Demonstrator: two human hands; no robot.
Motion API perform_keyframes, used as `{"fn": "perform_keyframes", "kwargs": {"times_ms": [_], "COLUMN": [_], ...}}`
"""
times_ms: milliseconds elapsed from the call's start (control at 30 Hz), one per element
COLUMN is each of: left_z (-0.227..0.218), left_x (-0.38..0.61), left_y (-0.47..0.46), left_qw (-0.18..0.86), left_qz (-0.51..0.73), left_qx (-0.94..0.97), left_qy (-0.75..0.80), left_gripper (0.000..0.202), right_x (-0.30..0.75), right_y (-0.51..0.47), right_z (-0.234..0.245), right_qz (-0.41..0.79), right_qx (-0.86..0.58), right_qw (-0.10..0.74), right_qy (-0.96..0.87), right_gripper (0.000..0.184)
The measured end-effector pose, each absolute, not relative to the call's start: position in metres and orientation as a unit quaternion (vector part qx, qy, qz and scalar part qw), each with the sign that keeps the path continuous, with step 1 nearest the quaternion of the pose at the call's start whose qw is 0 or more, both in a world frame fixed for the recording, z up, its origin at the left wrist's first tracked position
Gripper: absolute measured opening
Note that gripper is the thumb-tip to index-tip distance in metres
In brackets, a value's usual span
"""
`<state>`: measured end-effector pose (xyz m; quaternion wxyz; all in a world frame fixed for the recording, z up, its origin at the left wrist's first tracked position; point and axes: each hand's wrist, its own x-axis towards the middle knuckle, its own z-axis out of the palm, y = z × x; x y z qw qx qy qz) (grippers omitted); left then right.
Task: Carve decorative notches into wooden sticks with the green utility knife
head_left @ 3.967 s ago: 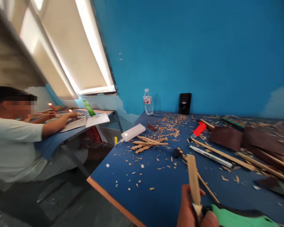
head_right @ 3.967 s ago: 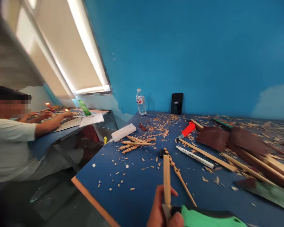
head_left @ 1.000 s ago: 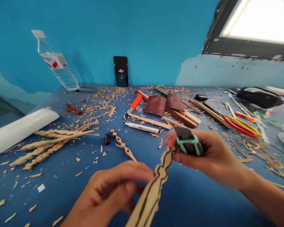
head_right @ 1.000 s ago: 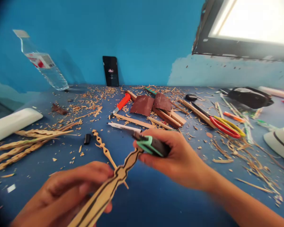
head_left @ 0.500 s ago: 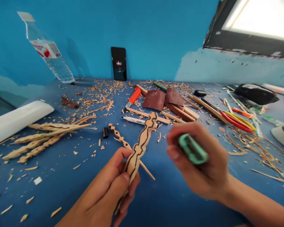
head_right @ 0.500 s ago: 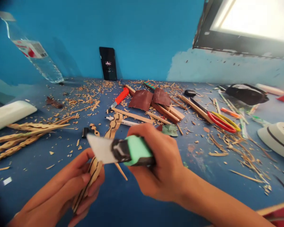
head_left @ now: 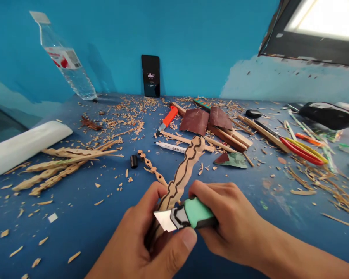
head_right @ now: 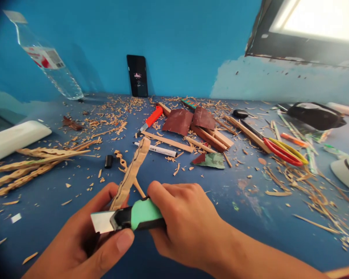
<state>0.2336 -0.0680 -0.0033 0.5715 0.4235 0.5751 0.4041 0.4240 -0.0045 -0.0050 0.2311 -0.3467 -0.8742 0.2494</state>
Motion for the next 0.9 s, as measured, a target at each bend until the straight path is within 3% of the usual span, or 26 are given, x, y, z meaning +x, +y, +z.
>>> {"fn": "perform_keyframes", "kwargs": {"times_ms": [433,600,733,900], "left_z": [-0.014,-0.001,0.013,0.014], "left_x": [0.221,0.232,0.237,0.237], "left_y": [-0.068,-0.067,-0.061,-0.057], "left_qw": [0.483,0.416,0.494,0.524], "left_qz": [0.386,0.409,0.375,0.434], "left_qx": [0.502,0.511,0.51,0.442], "left_qy": [0.605,0.632,0.596,0.584], "left_gripper": [0.037,0.034,0.041,0.034], "right_x": [0.422,0.419,0.414,0.403], "right_y": [-0.009,-0.009,-0.003,0.006], "right_z": [-0.005,-0.007,-0.006,-0.006], "right_qz": [0.271,0.191,0.121,0.113], "right_qx": [-0.376,-0.388,-0.414,-0.434], "right_qw": [0.184,0.167,0.101,0.031], "right_qy": [-0.867,-0.886,-0.896,-0.893], "right_gripper": [0.025,0.023,0.025,0.03]}}
